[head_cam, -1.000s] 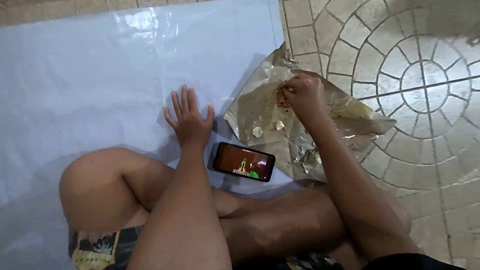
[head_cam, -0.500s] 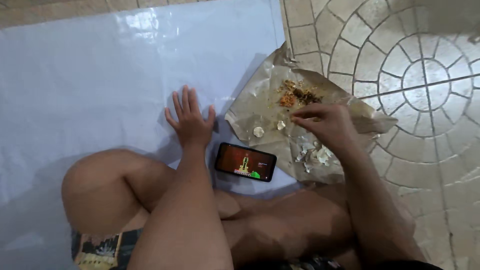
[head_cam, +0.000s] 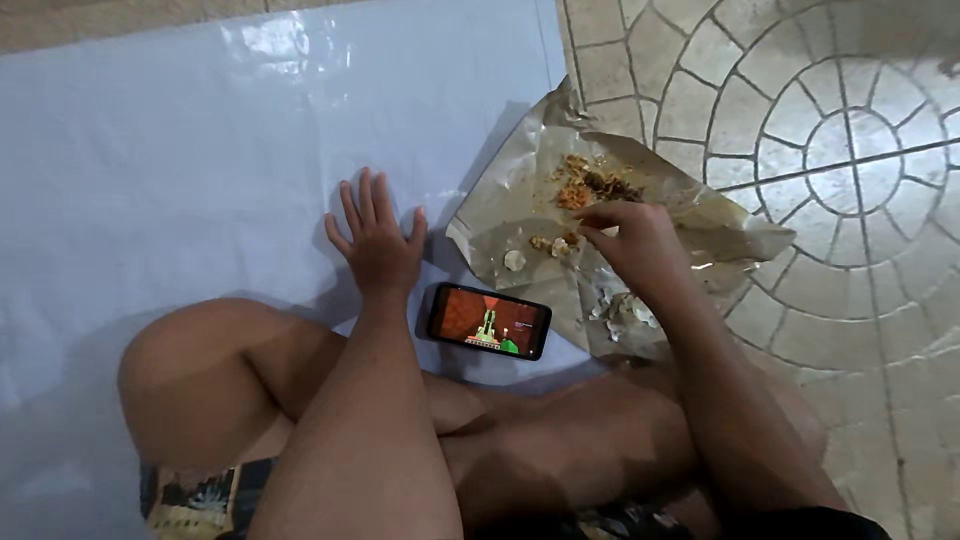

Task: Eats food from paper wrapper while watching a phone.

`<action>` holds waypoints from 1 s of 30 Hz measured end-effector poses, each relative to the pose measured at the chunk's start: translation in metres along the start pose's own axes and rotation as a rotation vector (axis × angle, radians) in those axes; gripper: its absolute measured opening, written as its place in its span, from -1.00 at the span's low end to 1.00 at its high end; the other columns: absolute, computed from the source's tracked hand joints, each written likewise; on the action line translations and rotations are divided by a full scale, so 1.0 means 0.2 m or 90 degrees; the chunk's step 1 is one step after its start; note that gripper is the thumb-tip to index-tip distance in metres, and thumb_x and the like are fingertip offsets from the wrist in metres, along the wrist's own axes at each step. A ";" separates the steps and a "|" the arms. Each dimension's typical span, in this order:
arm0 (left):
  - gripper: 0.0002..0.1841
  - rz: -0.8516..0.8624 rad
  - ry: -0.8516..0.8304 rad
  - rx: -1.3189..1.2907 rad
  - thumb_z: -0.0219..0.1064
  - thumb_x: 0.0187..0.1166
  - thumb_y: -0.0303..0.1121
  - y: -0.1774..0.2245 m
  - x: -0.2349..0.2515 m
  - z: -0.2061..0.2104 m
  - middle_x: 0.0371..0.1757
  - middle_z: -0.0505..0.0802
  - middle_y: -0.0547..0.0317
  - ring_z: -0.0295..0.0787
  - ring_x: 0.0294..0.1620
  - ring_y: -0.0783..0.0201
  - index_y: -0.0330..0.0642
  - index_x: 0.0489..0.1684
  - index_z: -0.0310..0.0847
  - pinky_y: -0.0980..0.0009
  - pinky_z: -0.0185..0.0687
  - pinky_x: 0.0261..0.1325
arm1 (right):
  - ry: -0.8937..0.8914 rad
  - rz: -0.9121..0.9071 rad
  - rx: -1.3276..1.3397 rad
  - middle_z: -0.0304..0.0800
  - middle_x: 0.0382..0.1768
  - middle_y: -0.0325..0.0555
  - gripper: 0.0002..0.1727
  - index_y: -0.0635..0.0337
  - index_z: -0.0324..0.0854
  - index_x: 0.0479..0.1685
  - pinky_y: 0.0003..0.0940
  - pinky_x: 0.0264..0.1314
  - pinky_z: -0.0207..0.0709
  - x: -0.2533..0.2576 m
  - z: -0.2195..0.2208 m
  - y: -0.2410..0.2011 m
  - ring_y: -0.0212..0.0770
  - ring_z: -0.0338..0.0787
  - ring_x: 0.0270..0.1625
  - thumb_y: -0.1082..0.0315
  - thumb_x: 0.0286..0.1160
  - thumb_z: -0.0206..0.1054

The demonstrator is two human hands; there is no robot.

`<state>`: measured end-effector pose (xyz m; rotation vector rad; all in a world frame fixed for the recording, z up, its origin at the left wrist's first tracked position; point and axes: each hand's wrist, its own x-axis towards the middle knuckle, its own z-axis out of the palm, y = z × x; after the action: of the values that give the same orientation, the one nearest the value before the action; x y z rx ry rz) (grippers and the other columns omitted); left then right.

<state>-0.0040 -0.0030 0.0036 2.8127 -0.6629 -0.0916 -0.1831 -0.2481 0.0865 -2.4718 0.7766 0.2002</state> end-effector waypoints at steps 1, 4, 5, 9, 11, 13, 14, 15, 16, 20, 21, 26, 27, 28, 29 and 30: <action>-0.24 -0.001 -0.002 -0.001 -0.07 0.71 0.29 0.00 0.00 0.00 0.89 0.24 0.19 -0.11 0.93 -0.05 0.07 0.84 0.19 -0.41 -0.33 0.76 | -0.008 0.009 0.001 0.89 0.04 0.15 -0.79 0.26 0.80 0.12 0.24 0.23 0.69 -0.01 0.00 0.00 0.17 0.89 0.07 0.47 0.64 0.36; -0.23 -0.007 -0.014 -0.007 -0.06 0.71 0.28 0.00 0.00 0.00 0.90 0.21 0.19 -0.13 0.94 -0.04 0.07 0.85 0.17 -0.40 -0.36 0.76 | -0.058 0.040 0.000 0.79 0.18 0.25 -0.68 0.31 0.75 0.20 0.28 0.33 0.60 -0.03 0.03 -0.03 0.25 0.80 0.21 0.25 0.71 0.34; -0.23 -0.006 -0.013 -0.007 -0.06 0.71 0.27 -0.01 0.00 0.00 0.90 0.21 0.19 -0.13 0.94 -0.04 0.07 0.85 0.17 -0.40 -0.36 0.76 | -0.066 0.044 -0.005 0.75 0.20 0.29 -0.63 0.32 0.74 0.22 0.29 0.32 0.59 -0.03 0.06 -0.04 0.28 0.78 0.22 0.20 0.65 0.41; -0.22 -0.010 -0.018 -0.009 -0.08 0.70 0.29 0.00 0.01 0.00 0.91 0.19 0.22 -0.15 0.94 -0.03 0.06 0.86 0.15 -0.41 -0.39 0.76 | -0.055 0.044 0.004 0.68 0.22 0.33 -0.49 0.34 0.68 0.26 0.27 0.23 0.65 -0.06 0.11 -0.10 0.30 0.76 0.16 0.23 0.40 0.63; -0.21 -0.011 -0.025 -0.007 -0.10 0.70 0.30 0.00 0.02 -0.01 0.92 0.18 0.23 -0.17 0.95 -0.03 0.07 0.88 0.12 -0.41 -0.39 0.76 | -0.047 0.028 -0.004 0.65 0.26 0.35 -0.50 0.36 0.66 0.30 0.28 0.23 0.65 -0.08 0.15 -0.12 0.33 0.76 0.16 0.35 0.40 0.62; -0.20 -0.013 -0.032 -0.009 -0.11 0.69 0.31 0.00 0.01 -0.01 0.92 0.17 0.23 -0.18 0.95 -0.03 0.09 0.88 0.11 -0.40 -0.39 0.76 | -0.049 0.007 -0.015 0.65 0.27 0.35 -0.55 0.38 0.65 0.31 0.25 0.27 0.65 -0.10 0.17 -0.12 0.32 0.75 0.19 0.43 0.46 0.55; -0.20 -0.012 -0.029 -0.008 -0.12 0.69 0.32 0.00 0.01 -0.01 0.92 0.18 0.23 -0.17 0.95 -0.02 0.09 0.87 0.12 -0.40 -0.38 0.76 | -0.042 -0.012 -0.020 0.66 0.25 0.33 -0.59 0.38 0.66 0.30 0.23 0.27 0.66 -0.11 0.19 -0.12 0.31 0.76 0.19 0.45 0.50 0.51; -0.21 -0.011 -0.026 -0.004 -0.12 0.69 0.32 0.00 0.01 0.00 0.91 0.18 0.24 -0.16 0.95 -0.01 0.10 0.87 0.12 -0.40 -0.37 0.76 | -0.030 -0.032 -0.024 0.69 0.22 0.33 -0.63 0.37 0.67 0.28 0.22 0.26 0.67 -0.12 0.20 -0.11 0.30 0.78 0.17 0.47 0.52 0.48; -0.21 -0.011 -0.025 -0.002 -0.13 0.69 0.32 0.00 0.01 0.00 0.92 0.17 0.25 -0.16 0.95 -0.01 0.11 0.87 0.12 -0.39 -0.38 0.76 | -0.020 -0.049 -0.025 0.71 0.19 0.32 -0.65 0.37 0.68 0.26 0.21 0.25 0.69 -0.11 0.20 -0.10 0.29 0.80 0.16 0.48 0.53 0.47; -0.21 -0.009 -0.019 -0.008 -0.12 0.69 0.32 0.00 0.01 0.01 0.91 0.18 0.25 -0.17 0.95 0.00 0.10 0.87 0.13 -0.41 -0.39 0.76 | -0.027 -0.061 0.010 0.75 0.18 0.27 -0.55 0.33 0.63 0.37 0.10 0.25 0.73 -0.10 0.18 -0.08 0.18 0.84 0.15 0.46 0.49 0.51; -0.21 -0.010 -0.019 -0.009 -0.13 0.69 0.32 0.00 0.01 0.01 0.92 0.18 0.25 -0.17 0.95 0.00 0.09 0.87 0.13 -0.41 -0.39 0.76 | -0.033 -0.061 0.026 0.74 0.17 0.25 -0.53 0.33 0.63 0.38 0.06 0.24 0.75 -0.10 0.18 -0.08 0.14 0.85 0.13 0.46 0.47 0.53; -0.21 -0.009 -0.032 -0.016 -0.11 0.69 0.31 0.01 0.01 -0.01 0.91 0.18 0.21 -0.16 0.94 -0.05 0.08 0.87 0.13 -0.42 -0.37 0.75 | -0.053 -0.059 0.061 0.73 0.21 0.25 -0.43 0.31 0.60 0.42 0.06 0.21 0.79 -0.10 0.15 -0.05 0.13 0.85 0.15 0.56 0.35 0.58; -0.21 -0.009 -0.031 -0.015 -0.11 0.69 0.31 0.01 0.02 -0.01 0.91 0.19 0.21 -0.16 0.94 -0.05 0.08 0.87 0.13 -0.42 -0.36 0.75 | -0.060 -0.061 0.065 0.72 0.23 0.24 -0.42 0.29 0.60 0.42 0.06 0.21 0.78 -0.09 0.15 -0.05 0.13 0.85 0.16 0.55 0.34 0.60; -0.21 -0.011 -0.032 -0.014 -0.11 0.69 0.31 0.01 0.02 -0.01 0.91 0.18 0.22 -0.17 0.95 -0.05 0.08 0.87 0.12 -0.43 -0.37 0.75 | -0.066 -0.063 0.071 0.72 0.25 0.22 -0.41 0.28 0.60 0.43 0.04 0.22 0.79 -0.09 0.14 -0.04 0.12 0.85 0.18 0.53 0.33 0.61; -0.21 -0.012 -0.034 -0.011 -0.11 0.69 0.31 0.01 0.02 -0.01 0.92 0.18 0.23 -0.17 0.95 -0.03 0.09 0.87 0.12 -0.42 -0.38 0.75 | -0.069 -0.065 0.077 0.72 0.27 0.22 -0.40 0.28 0.60 0.43 0.03 0.23 0.79 -0.09 0.14 -0.04 0.11 0.85 0.19 0.50 0.32 0.63; -0.21 -0.013 -0.034 -0.007 -0.12 0.69 0.31 0.01 0.02 0.00 0.92 0.17 0.24 -0.17 0.95 -0.01 0.10 0.87 0.12 -0.41 -0.38 0.76 | -0.069 -0.072 0.079 0.72 0.27 0.22 -0.38 0.27 0.59 0.44 0.03 0.24 0.79 -0.09 0.14 -0.04 0.11 0.85 0.20 0.49 0.31 0.64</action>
<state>-0.0014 -0.0054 0.0048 2.8162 -0.6432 -0.1737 -0.1922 -0.2200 0.0721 -2.3586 0.5844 0.2353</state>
